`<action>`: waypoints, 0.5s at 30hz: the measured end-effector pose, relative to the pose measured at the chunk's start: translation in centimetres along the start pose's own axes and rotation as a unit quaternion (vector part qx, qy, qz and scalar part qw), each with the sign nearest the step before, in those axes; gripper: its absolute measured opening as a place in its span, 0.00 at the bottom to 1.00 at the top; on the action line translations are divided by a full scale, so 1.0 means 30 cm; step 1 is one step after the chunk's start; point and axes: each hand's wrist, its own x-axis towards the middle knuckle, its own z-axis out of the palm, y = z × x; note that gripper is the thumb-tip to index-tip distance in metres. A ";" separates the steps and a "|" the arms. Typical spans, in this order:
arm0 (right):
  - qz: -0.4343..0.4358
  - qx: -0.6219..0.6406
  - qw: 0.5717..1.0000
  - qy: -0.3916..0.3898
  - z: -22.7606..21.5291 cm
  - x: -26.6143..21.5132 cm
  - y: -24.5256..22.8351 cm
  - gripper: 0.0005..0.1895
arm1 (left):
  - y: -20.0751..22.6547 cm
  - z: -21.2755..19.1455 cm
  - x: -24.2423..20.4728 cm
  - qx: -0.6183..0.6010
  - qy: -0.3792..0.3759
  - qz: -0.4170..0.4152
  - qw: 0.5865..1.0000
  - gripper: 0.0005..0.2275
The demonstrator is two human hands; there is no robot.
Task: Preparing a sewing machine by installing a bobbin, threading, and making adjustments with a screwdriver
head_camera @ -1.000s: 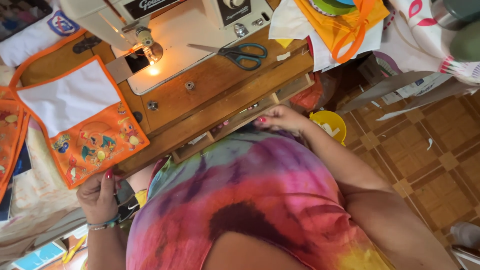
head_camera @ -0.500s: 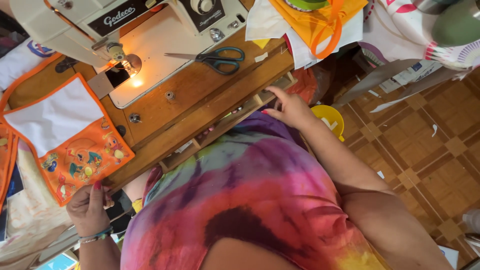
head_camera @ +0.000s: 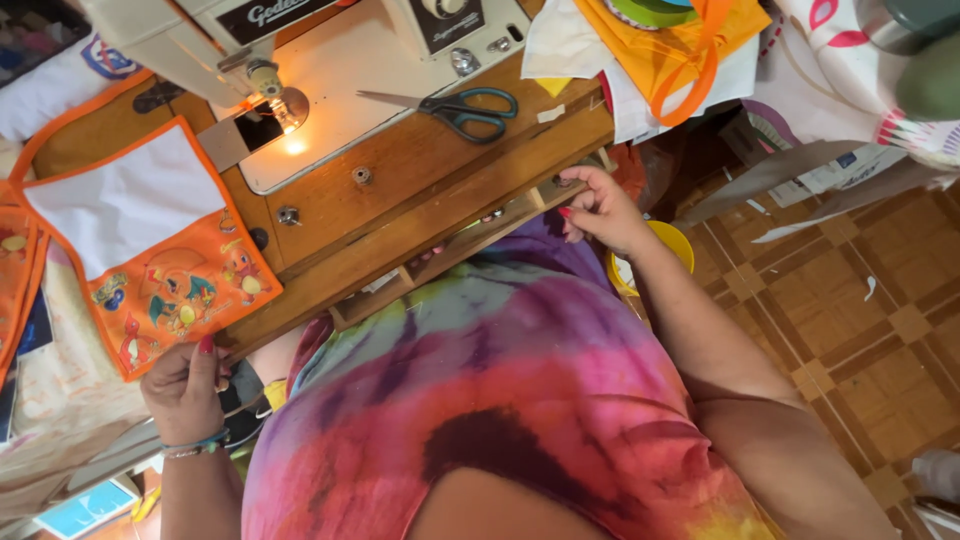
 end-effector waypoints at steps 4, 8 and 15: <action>0.019 0.019 1.000 0.008 0.001 0.010 -0.028 0.27 | -0.010 -0.003 -0.005 -0.006 0.005 -0.001 1.000 0.13; 0.036 0.014 0.999 -0.011 -0.016 0.017 -0.034 0.27 | 0.000 -0.003 -0.014 -0.019 -0.001 0.003 1.000 0.13; 0.010 0.012 1.000 -0.023 -0.032 0.020 -0.016 0.19 | 0.016 -0.001 -0.016 -0.021 -0.013 0.034 0.999 0.13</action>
